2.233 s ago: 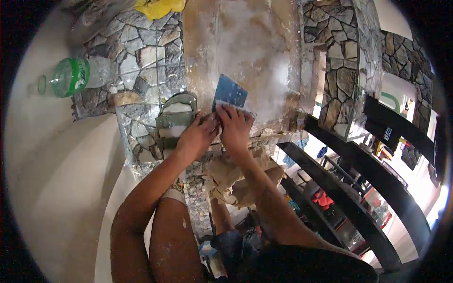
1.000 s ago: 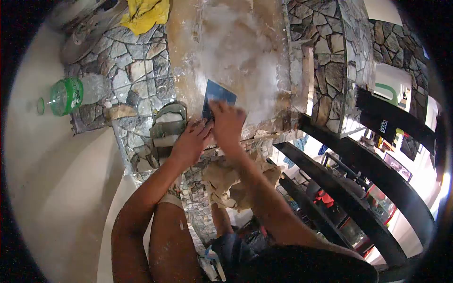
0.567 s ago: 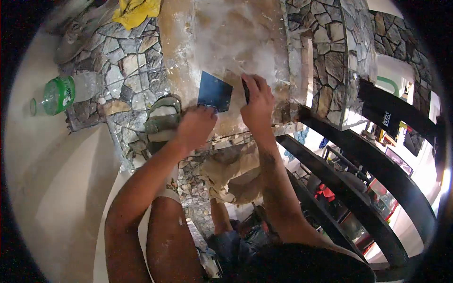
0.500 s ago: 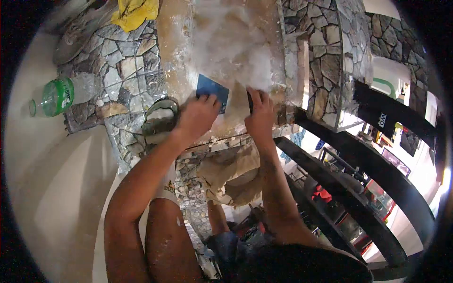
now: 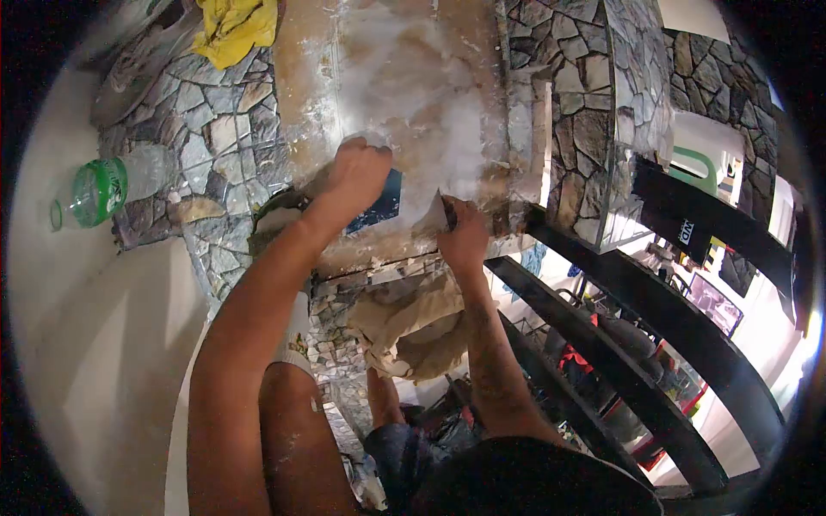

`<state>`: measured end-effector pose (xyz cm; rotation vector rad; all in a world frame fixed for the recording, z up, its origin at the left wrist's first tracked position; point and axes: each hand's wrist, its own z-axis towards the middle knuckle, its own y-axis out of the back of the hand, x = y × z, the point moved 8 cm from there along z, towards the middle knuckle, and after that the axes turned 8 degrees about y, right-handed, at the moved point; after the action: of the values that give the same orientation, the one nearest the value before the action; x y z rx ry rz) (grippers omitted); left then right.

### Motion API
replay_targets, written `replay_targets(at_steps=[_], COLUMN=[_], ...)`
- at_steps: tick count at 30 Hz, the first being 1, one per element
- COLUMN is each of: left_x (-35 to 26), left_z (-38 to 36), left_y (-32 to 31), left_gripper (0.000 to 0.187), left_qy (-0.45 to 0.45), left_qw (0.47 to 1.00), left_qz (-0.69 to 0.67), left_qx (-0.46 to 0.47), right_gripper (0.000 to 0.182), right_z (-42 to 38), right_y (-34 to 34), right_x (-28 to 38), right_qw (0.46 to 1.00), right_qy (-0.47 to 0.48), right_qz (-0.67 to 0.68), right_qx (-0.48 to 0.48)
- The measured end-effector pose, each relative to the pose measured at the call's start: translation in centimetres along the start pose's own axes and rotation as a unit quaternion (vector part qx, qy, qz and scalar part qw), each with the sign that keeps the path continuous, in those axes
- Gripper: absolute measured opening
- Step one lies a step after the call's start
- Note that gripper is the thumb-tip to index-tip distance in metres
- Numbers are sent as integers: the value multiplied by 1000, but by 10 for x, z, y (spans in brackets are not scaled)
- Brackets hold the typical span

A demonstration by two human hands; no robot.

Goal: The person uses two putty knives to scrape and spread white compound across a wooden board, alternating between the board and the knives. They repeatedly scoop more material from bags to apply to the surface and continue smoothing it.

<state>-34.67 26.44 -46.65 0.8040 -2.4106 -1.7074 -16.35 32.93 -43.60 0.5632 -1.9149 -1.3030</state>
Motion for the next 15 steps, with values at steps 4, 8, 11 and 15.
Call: replay_targets(at_steps=[4, 8, 11, 15], left_x=[2, 1, 6, 14], left_z=[-20, -28, -22, -16], left_y=[16, 22, 20, 10], left_gripper=[28, 30, 35, 40], left_qy=[49, 73, 61, 33], left_qw=[988, 969, 980, 984], left_qz=[14, 49, 24, -166], left_qx=[-149, -230, -187, 47], right_gripper=[54, 49, 42, 39], right_z=[-1, -2, 6, 6], right_y=[-1, 8, 9, 13], right_x=[5, 2, -7, -8], right_qw=[999, 994, 991, 990], right_qy=[8, 27, -35, -12], right_qz=[-4, 44, 104, 117], right_qx=[-35, -93, -70, -78])
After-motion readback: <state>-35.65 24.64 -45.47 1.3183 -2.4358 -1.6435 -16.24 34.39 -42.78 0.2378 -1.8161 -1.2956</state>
